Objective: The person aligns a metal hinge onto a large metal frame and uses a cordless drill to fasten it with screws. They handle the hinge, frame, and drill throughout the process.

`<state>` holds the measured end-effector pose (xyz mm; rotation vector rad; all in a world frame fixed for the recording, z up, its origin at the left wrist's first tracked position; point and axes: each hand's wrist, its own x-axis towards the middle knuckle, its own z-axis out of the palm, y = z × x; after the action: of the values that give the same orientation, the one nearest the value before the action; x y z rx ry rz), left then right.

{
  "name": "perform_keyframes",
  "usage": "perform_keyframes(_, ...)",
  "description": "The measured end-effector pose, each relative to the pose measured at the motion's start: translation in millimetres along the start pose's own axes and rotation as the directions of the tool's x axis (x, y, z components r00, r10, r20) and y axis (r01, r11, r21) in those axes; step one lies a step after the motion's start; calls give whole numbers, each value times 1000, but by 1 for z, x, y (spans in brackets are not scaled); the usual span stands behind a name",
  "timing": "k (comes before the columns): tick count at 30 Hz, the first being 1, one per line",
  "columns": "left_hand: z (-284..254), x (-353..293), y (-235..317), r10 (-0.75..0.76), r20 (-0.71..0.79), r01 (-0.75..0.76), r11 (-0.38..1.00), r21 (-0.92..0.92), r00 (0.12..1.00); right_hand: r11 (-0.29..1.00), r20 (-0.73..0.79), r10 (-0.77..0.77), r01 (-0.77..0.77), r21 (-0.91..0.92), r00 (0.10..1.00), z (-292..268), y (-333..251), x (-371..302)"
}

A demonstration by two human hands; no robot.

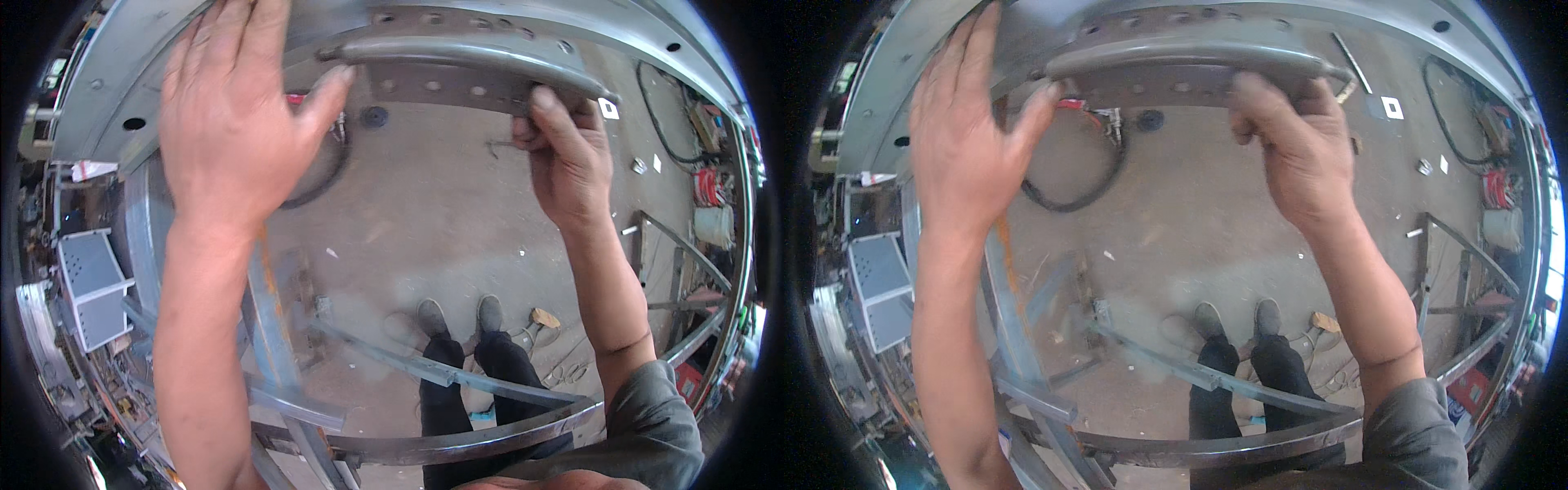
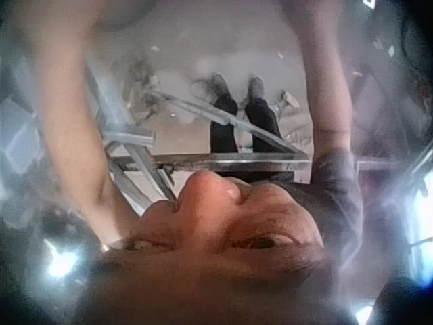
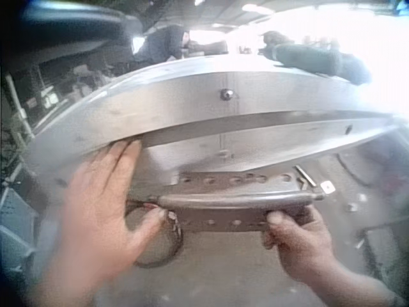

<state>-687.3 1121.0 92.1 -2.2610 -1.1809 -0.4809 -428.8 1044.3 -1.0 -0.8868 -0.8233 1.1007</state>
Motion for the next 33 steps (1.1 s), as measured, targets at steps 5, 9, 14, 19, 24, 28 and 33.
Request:
perform_keyframes(5,5,5,1,1,-64,2,999,44,998,999,-35,31,-29,35,999,-18,-3,-6)
perform_keyframes(9,12,7,1,-15,-72,24,993,119,997,999,-32,20,-18,51,999,-30,-1,-9)
perform_keyframes(14,6,5,-5,-66,73,57,992,111,995,998,-20,44,-44,39,999,-35,1,-9)
perform_keyframes(19,9,4,-7,-112,60,105,988,109,992,998,8,17,-17,66,1000,-27,-6,-11)
perform_keyframes(24,-5,6,-11,-265,-96,195,870,-453,959,997,154,-48,37,74,987,-9,-20,-4)
perform_keyframes(28,-45,10,-11,-453,327,471,250,-846,829,994,300,-93,73,79,949,8,-33,9)
perform_keyframes(33,-78,11,-22,-246,650,670,-5,-742,719,995,374,-47,78,-69,926,38,-42,33)
